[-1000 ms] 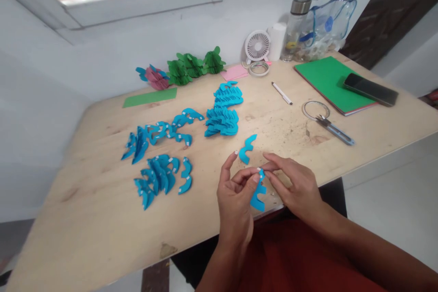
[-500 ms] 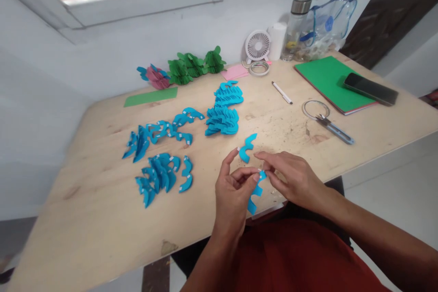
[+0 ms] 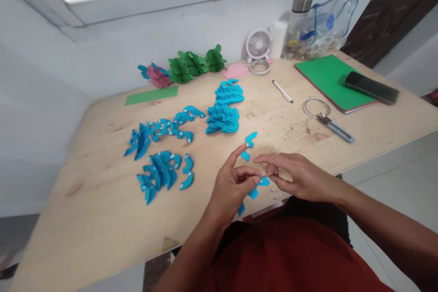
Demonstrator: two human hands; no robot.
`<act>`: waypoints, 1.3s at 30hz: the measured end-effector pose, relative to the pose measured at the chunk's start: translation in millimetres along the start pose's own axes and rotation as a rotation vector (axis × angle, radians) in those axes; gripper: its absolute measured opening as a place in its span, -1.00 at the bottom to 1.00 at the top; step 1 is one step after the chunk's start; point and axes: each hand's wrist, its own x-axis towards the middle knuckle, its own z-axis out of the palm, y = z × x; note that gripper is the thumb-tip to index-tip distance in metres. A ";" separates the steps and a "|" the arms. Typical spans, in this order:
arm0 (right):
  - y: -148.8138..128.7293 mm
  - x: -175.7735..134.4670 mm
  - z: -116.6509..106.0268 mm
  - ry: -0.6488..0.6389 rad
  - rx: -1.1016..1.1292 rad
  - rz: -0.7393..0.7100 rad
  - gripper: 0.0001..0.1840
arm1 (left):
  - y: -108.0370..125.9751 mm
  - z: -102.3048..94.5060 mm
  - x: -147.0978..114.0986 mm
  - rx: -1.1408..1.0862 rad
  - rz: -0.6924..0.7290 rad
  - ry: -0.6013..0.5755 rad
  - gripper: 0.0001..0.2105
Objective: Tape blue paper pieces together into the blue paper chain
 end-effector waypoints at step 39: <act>18.3 -12.4 6.7 0.060 0.973 0.370 -0.54 | 6.2 -13.2 -1.4 0.118 -0.002 -0.052 -0.23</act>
